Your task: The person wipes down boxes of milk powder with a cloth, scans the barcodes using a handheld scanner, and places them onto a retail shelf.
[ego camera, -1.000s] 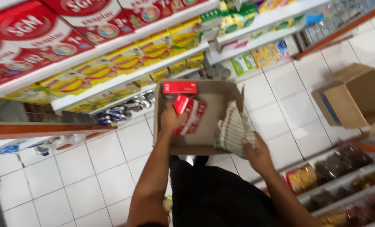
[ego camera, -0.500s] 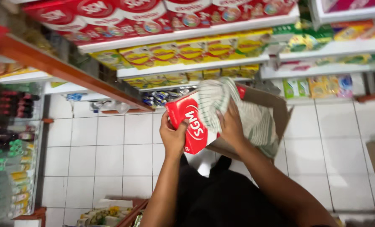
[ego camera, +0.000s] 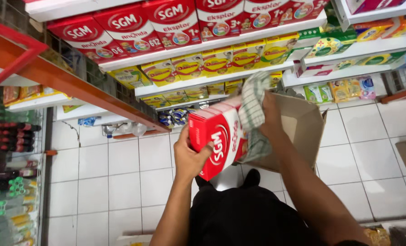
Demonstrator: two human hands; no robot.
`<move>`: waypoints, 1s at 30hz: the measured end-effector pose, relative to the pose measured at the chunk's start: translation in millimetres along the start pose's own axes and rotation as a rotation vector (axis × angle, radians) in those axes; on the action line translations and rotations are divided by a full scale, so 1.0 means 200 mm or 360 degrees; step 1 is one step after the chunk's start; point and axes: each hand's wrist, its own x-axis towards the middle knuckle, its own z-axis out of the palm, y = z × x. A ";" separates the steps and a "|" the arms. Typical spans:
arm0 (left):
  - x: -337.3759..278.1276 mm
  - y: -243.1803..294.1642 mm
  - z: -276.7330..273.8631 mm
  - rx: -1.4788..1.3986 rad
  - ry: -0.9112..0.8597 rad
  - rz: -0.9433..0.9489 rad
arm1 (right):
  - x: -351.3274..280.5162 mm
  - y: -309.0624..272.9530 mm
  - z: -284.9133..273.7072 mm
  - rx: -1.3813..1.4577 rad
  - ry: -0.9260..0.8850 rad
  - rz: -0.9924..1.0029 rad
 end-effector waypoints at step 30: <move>0.19 -0.25 -0.92 -0.0295 -0.0989 -0.0237 | -0.51 -0.51 0.18 -0.0127 -0.1441 0.0436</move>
